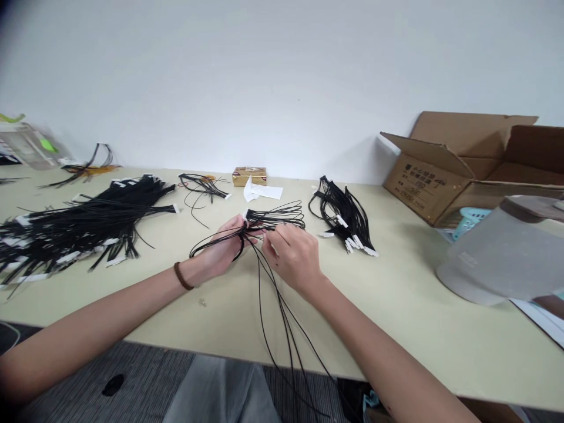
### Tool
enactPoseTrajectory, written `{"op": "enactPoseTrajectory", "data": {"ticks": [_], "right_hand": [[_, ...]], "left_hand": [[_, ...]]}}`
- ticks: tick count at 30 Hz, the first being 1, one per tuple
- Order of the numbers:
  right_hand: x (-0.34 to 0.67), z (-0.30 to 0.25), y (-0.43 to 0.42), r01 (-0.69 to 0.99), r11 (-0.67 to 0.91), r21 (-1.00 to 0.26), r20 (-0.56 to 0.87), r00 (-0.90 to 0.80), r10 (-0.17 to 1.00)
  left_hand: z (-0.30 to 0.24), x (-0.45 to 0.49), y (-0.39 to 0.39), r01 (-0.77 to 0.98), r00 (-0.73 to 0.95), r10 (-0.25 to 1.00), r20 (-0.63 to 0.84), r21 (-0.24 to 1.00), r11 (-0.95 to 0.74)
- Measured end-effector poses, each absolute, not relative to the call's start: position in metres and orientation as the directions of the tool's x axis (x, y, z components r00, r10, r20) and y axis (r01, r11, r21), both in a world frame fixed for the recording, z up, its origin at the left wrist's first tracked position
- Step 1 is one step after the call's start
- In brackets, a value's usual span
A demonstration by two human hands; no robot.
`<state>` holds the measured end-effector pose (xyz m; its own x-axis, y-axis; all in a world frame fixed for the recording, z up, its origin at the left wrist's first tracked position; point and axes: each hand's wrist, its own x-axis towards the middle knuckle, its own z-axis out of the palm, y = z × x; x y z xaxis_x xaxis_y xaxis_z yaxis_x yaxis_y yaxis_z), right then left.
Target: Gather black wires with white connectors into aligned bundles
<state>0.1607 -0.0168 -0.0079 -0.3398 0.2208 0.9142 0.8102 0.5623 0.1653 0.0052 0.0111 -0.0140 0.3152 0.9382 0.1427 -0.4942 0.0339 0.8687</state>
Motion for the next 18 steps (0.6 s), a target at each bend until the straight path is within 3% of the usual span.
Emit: {"op": "enactPoseTrajectory", "data": {"ticks": [18], "right_hand": [[0.1541,-0.0039,-0.0254,0.712,0.651,-0.262,0.832,-0.174,0.526]], "left_hand": [[-0.0193,0.0056,0.0148,-0.421,0.271,0.937,0.218,0.903,-0.089]]}}
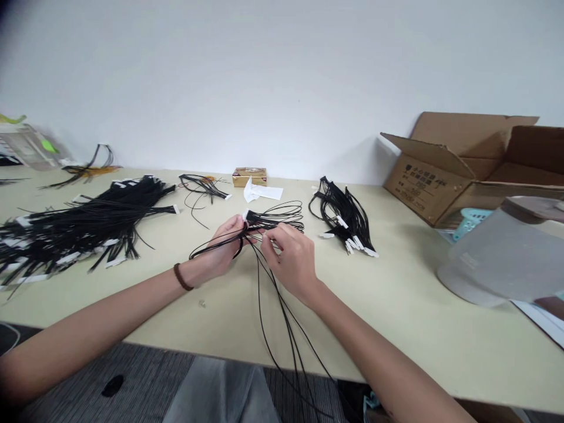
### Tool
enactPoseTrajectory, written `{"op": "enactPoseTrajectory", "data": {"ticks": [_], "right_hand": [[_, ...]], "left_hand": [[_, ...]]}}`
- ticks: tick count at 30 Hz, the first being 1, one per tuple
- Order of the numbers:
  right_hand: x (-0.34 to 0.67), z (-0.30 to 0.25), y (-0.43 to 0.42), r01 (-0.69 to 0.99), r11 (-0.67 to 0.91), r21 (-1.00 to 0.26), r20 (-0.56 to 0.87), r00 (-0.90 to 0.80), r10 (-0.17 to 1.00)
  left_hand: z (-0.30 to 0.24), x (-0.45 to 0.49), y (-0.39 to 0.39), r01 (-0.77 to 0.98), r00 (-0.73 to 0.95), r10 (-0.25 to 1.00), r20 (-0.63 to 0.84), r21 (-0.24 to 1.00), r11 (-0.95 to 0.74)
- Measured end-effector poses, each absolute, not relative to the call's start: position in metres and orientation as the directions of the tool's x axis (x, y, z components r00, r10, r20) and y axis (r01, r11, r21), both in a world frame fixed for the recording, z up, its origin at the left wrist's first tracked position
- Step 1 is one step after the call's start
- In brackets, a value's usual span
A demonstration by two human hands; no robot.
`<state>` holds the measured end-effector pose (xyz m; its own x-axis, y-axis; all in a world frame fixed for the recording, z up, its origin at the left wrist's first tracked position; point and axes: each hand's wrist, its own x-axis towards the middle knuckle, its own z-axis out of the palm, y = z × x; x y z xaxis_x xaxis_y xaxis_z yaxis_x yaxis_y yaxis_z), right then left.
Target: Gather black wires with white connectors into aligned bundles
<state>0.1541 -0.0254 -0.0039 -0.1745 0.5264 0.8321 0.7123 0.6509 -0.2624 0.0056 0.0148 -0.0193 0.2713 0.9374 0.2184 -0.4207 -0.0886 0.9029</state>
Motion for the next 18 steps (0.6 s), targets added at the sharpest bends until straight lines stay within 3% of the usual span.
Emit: {"op": "enactPoseTrajectory", "data": {"ticks": [5,12,18], "right_hand": [[0.155,-0.003,-0.025,0.696,0.653,-0.298,0.830,-0.148,0.537],[0.154,-0.009,-0.022,0.794,0.607,-0.032,0.884,-0.260,0.387],[0.153,-0.008,-0.023,0.824,0.561,0.073,0.885,-0.313,0.345]], "left_hand": [[-0.019,0.007,0.015,-0.405,0.270,0.942,0.201,0.911,-0.079],[-0.013,0.008,0.005,-0.414,0.331,0.928,0.172,0.910,-0.021],[-0.009,0.010,-0.001,-0.405,0.366,0.918,0.149,0.914,0.013]]}}
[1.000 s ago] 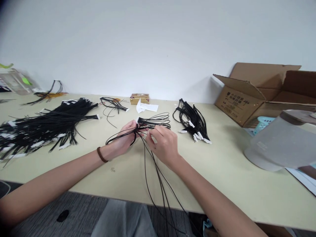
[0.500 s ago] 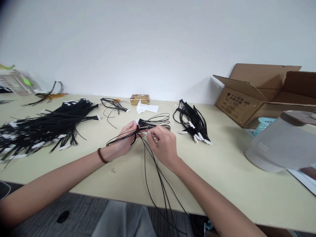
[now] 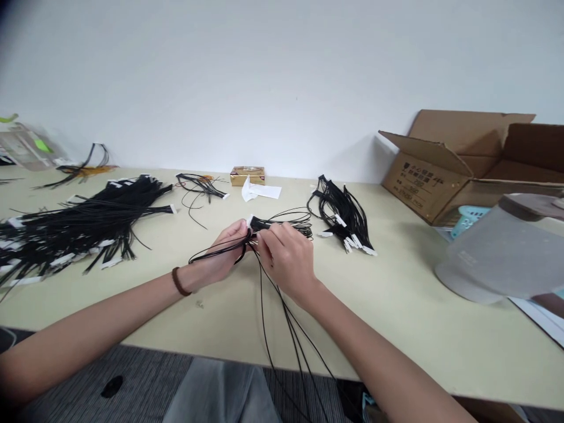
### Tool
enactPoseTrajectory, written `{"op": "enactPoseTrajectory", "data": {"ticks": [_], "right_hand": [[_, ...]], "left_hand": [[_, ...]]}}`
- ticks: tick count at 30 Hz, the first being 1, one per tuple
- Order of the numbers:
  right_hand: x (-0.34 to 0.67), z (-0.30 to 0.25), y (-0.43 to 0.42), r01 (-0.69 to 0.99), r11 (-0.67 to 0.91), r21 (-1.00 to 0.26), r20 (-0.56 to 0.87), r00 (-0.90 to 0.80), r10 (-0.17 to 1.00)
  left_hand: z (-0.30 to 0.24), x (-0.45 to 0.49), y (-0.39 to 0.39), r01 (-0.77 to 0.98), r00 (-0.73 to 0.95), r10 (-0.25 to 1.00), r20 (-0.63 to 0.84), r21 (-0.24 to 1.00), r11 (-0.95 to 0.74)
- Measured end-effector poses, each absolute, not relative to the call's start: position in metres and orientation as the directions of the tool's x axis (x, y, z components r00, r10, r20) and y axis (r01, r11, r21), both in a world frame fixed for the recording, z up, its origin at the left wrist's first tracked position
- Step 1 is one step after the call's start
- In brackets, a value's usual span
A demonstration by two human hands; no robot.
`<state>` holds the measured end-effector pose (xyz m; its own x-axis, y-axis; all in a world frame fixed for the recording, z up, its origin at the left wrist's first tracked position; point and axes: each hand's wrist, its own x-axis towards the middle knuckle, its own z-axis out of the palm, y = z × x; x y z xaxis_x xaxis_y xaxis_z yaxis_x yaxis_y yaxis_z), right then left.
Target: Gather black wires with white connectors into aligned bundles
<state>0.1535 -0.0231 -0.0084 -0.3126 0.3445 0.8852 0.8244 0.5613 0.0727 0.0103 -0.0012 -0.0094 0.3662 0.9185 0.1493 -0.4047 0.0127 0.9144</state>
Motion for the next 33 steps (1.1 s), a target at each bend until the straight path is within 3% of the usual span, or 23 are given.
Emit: {"op": "enactPoseTrajectory", "data": {"ticks": [24,29,33], "right_hand": [[0.155,-0.009,-0.022,0.829,0.547,0.116,0.863,-0.356,0.358],[0.161,-0.007,-0.018,0.841,0.528,0.118,0.857,-0.355,0.374],[0.181,0.000,-0.006,0.881,0.428,0.202,0.884,-0.352,0.308]], "left_hand": [[-0.010,0.009,-0.003,-0.342,0.393,0.905,0.164,0.939,-0.022],[-0.011,0.008,0.002,-0.399,0.435,0.891,0.130,0.915,0.062],[-0.008,0.004,0.009,-0.446,0.418,0.908,0.011,0.873,0.195]]}}
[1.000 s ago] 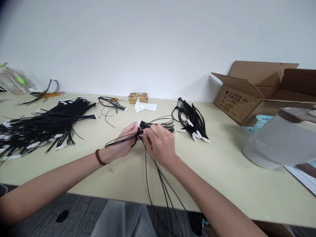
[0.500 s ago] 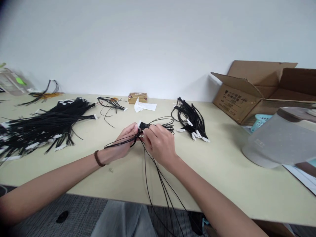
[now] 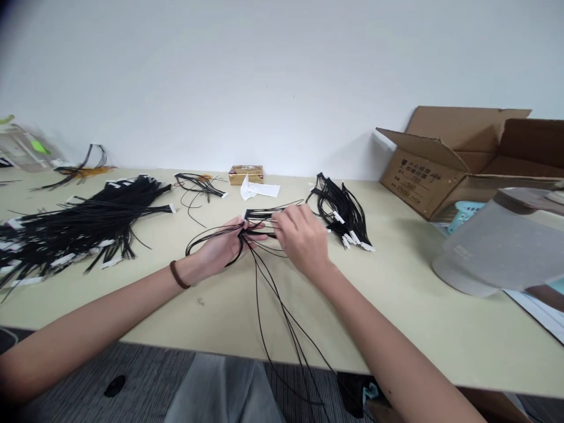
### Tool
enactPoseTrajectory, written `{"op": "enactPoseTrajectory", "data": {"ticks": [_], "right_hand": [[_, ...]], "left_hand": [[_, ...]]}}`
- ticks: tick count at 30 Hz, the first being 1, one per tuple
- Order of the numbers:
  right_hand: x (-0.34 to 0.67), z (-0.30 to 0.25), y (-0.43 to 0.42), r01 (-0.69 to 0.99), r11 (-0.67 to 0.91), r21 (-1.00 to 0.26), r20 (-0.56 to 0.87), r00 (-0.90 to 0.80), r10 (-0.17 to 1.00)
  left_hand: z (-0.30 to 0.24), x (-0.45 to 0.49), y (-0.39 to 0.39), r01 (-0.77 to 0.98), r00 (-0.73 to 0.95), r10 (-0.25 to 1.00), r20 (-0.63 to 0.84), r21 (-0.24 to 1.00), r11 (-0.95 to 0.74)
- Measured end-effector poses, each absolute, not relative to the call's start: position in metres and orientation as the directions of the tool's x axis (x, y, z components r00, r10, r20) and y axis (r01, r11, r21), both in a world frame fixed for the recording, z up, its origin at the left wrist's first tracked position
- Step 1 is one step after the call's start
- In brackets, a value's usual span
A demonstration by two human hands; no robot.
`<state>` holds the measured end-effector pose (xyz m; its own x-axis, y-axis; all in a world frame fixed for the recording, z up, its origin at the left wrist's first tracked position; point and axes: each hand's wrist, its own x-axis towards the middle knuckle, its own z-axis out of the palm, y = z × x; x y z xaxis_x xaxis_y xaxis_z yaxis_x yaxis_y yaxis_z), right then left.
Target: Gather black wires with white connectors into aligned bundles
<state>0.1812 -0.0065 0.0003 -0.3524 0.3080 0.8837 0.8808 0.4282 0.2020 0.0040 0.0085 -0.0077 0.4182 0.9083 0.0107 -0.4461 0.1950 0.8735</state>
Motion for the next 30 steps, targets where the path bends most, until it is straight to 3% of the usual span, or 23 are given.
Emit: {"op": "enactPoseTrajectory", "data": {"ticks": [7,11,13,16,21,25,30], "right_hand": [[0.219,0.006,0.011,0.903,0.361,0.233,0.925,-0.320,0.204],[0.225,0.002,0.016,0.914,0.358,0.189,0.946,-0.268,0.184],[0.224,-0.002,0.015,0.922,0.327,0.205,0.961,-0.253,0.112],[0.216,-0.006,0.009,0.901,0.295,0.317,0.944,-0.329,-0.012],[0.188,-0.009,-0.008,0.678,0.472,0.563,0.771,-0.637,-0.005],[0.175,-0.007,-0.012,0.551,0.532,0.643,0.693,-0.714,-0.098],[0.173,-0.009,-0.009,0.560,0.490,0.668,0.676,-0.732,-0.085]], "left_hand": [[-0.002,0.001,0.009,-0.355,0.478,0.871,-0.112,0.883,0.308],[-0.003,0.001,0.008,-0.351,0.527,0.842,-0.118,0.871,0.342],[-0.003,0.000,0.009,-0.388,0.538,0.838,-0.091,0.856,0.342],[-0.004,-0.002,0.011,-0.464,0.532,0.845,-0.056,0.815,0.347],[-0.004,-0.003,0.014,-0.532,0.547,0.837,-0.032,0.759,0.376],[-0.002,0.001,0.008,-0.504,0.582,0.813,-0.015,0.778,0.375],[-0.002,0.006,0.004,-0.492,0.580,0.813,-0.052,0.773,0.401]]}}
